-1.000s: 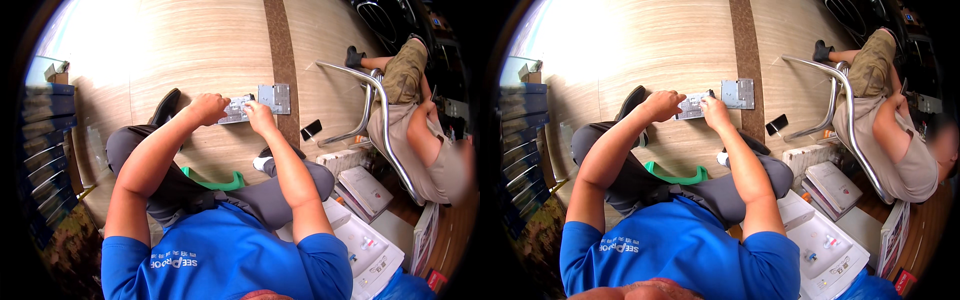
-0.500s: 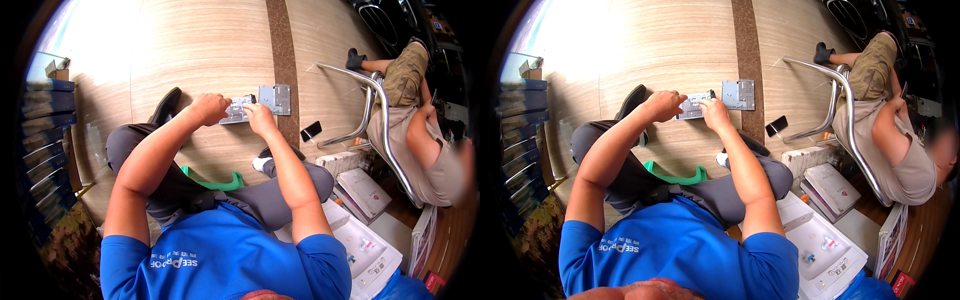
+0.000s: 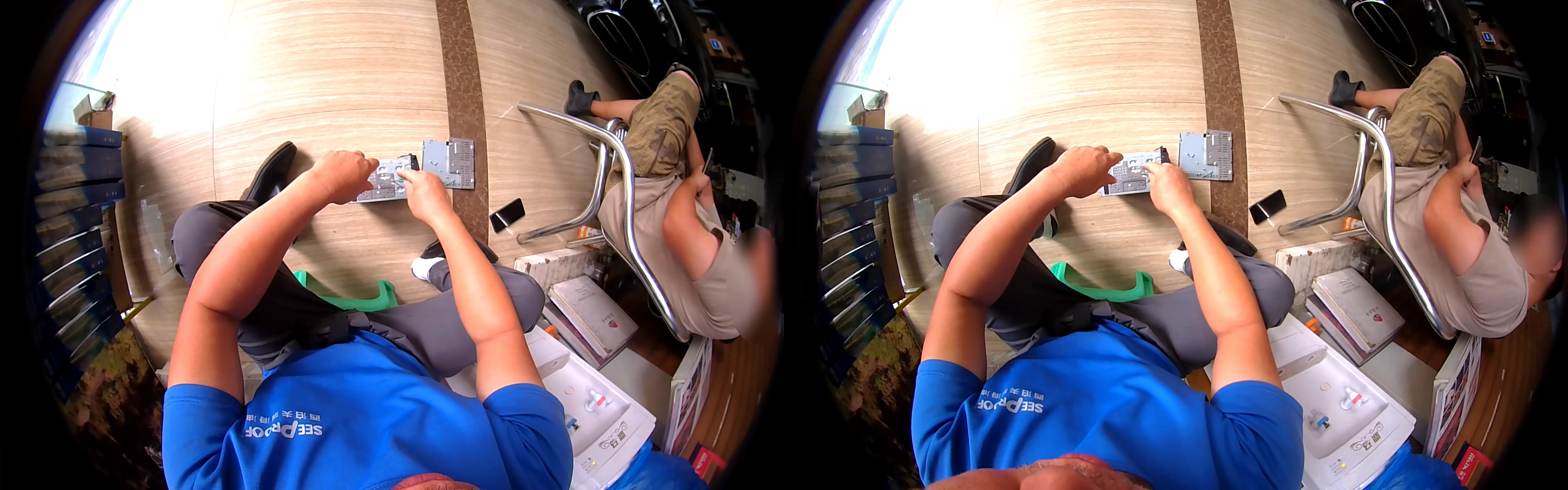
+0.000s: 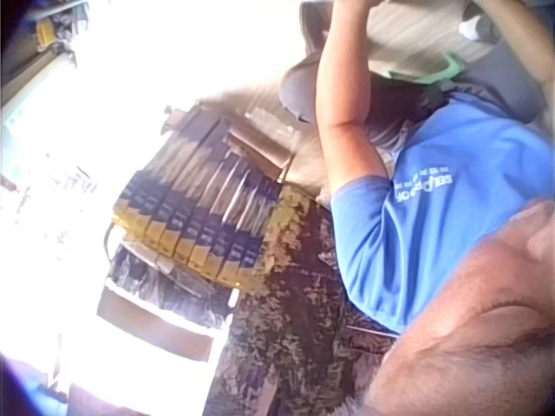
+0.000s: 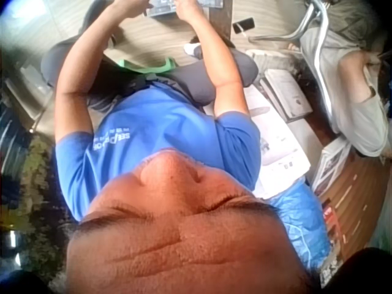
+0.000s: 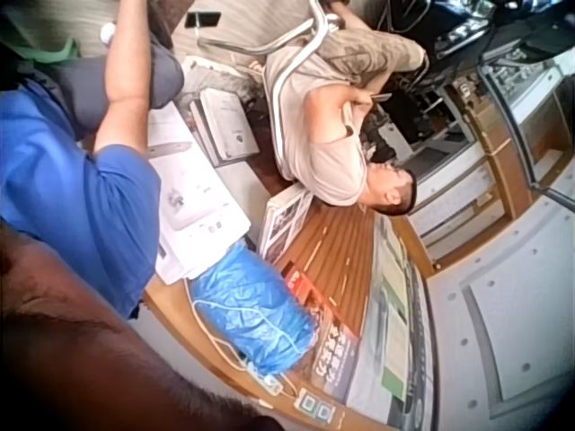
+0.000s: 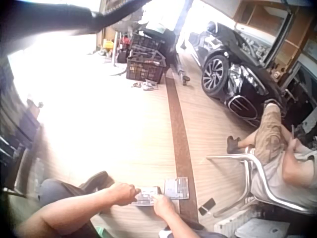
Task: The person disassembles a component of a car stereo by using a screwdriver to remove screws from a metal casing and prying it open by hand.
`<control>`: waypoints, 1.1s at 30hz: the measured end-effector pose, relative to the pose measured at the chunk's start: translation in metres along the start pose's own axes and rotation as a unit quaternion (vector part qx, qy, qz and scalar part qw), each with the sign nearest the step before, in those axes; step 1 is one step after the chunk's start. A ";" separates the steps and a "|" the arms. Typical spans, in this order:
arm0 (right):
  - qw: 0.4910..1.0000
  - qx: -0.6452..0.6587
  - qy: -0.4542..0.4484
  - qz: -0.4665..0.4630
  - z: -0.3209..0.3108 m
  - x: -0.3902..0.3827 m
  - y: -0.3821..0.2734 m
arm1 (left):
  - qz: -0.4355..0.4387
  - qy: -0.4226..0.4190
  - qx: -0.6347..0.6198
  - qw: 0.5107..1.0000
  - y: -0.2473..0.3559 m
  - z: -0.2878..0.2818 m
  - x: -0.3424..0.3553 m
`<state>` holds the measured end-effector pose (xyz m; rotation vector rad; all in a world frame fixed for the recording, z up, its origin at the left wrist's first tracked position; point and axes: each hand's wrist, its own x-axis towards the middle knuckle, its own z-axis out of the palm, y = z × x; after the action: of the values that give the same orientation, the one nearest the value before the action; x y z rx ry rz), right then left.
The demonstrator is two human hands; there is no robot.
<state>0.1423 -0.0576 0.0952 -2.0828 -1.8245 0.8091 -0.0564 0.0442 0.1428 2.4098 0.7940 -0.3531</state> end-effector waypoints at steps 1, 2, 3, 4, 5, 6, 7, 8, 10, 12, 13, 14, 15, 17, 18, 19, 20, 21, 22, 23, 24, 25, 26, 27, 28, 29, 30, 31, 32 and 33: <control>1.000 0.006 -0.002 -0.007 0.001 0.000 -0.001 | 0.001 0.000 0.000 1.000 0.000 0.000 0.000; 1.000 0.011 -0.005 -0.014 0.001 0.000 -0.001 | 0.001 -0.001 0.000 1.000 0.000 0.001 0.000; 1.000 0.011 -0.004 -0.014 0.002 0.000 0.000 | 0.001 0.000 0.000 1.000 0.000 0.001 0.000; 0.999 0.030 0.001 -0.023 0.003 0.000 0.000 | 0.001 0.001 0.000 1.000 0.000 0.001 0.000; 0.998 0.049 0.007 -0.032 0.003 0.000 0.001 | 0.002 0.001 0.000 1.000 0.000 0.001 0.000; 0.998 0.049 0.007 -0.032 0.004 0.001 0.002 | 0.000 -0.001 0.000 1.000 0.001 0.000 0.000; 0.997 0.075 0.008 -0.019 0.004 0.001 0.003 | -0.001 -0.003 0.001 1.000 0.001 0.000 0.000; 0.995 0.102 0.009 -0.007 0.005 0.001 0.005 | -0.001 -0.003 0.001 1.000 0.001 0.000 0.001; 0.995 0.082 0.019 0.047 0.006 0.003 0.002 | 0.000 -0.006 0.002 1.000 0.001 -0.001 0.001; 0.993 0.062 0.029 0.100 0.004 0.003 0.000 | 0.001 -0.005 0.002 1.000 0.001 0.000 0.001; 0.995 0.045 0.008 0.083 0.002 0.003 -0.001 | 0.002 -0.003 0.003 1.000 0.000 0.000 0.000; 0.997 0.028 -0.013 0.067 0.001 0.003 -0.002 | 0.001 -0.003 0.002 1.000 0.000 0.000 0.000; 0.997 0.027 -0.014 0.066 0.001 0.002 -0.002 | -0.001 -0.004 0.000 1.000 0.000 0.000 0.000; 1.000 0.015 0.001 0.018 0.002 0.000 -0.002 | -0.004 -0.004 -0.003 1.000 0.000 0.001 0.000; 1.000 0.014 0.001 0.017 0.002 -0.001 -0.001 | -0.002 -0.005 0.000 1.000 0.001 0.001 0.000; 1.000 0.011 0.010 -0.016 0.003 -0.001 0.000 | -0.001 -0.006 0.003 1.000 0.001 0.001 0.001; 0.999 0.009 0.019 -0.049 0.003 -0.001 0.001 | -0.001 -0.005 0.002 1.000 0.001 0.001 0.001; 0.999 0.009 0.018 -0.050 0.003 -0.001 -0.001 | -0.001 -0.007 0.000 1.000 0.001 0.002 0.001; 0.998 0.028 0.014 -0.046 0.003 -0.001 -0.003 | -0.001 -0.009 -0.002 1.000 0.001 0.002 0.001; 0.998 0.048 0.010 -0.042 0.003 0.000 -0.005 | -0.001 -0.009 -0.003 1.000 0.001 0.002 0.000; 0.998 0.046 0.011 -0.041 0.005 0.000 -0.002 | -0.003 -0.005 -0.001 1.000 0.002 0.001 -0.001; 0.997 0.062 0.020 -0.032 0.007 0.001 0.002 | -0.004 -0.001 0.000 1.000 0.003 0.001 -0.001; 0.996 0.077 0.029 -0.023 0.009 0.001 0.006 | -0.002 0.000 0.000 1.000 0.004 0.001 0.001; 0.996 0.078 0.027 -0.024 0.006 0.001 -0.001 | -0.004 -0.005 0.001 1.000 0.003 0.002 0.000; 0.997 0.063 0.020 0.050 0.002 0.001 -0.008 | -0.005 -0.010 0.001 1.000 0.001 0.003 -0.001; 0.991 0.047 0.013 0.123 0.000 0.001 -0.014 | -0.008 -0.010 0.000 1.000 0.000 0.004 -0.002; 0.991 0.047 0.014 0.123 -0.001 0.001 -0.012 | -0.005 -0.012 0.000 1.000 0.002 0.003 -0.001; 0.994 0.029 0.000 0.102 -0.002 0.002 -0.010 | -0.003 -0.014 -0.001 1.000 0.002 0.003 -0.001; 0.997 0.012 -0.014 0.080 -0.001 0.001 -0.007 | -0.002 -0.014 -0.001 1.000 0.003 0.002 -0.001; 0.997 0.011 -0.014 0.080 0.001 0.000 -0.004 | -0.003 -0.014 -0.001 1.000 0.003 0.002 -0.001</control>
<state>0.1385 -0.0566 0.0970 -2.2370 -1.6697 0.8972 -0.0555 0.0406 0.1430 2.3965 0.7896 -0.3881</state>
